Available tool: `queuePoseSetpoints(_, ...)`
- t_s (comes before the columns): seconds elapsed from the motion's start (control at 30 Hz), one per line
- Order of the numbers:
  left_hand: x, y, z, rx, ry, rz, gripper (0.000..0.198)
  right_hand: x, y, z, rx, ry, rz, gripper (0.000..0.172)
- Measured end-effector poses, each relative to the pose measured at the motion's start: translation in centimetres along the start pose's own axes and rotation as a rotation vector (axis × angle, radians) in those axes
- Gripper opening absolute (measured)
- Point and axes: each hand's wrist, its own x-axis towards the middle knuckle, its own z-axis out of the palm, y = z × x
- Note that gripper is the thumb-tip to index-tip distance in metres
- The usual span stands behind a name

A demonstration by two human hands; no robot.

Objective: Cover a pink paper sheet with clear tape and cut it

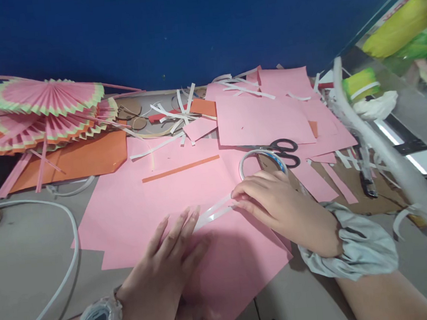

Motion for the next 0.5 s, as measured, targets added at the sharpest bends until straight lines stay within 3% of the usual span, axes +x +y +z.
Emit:
queuePoseSetpoints(0.17,0.0,0.4,0.0,-0.013,-0.014,-0.026,0.084,0.1,0.1,-0.2,-0.006,-0.044,0.015,0.024)
queuePoseSetpoints(0.5,0.1,0.3,0.0,0.036,-0.018,-0.011,0.092,0.4,-0.2,0.8,0.024,-0.005,0.129,0.025)
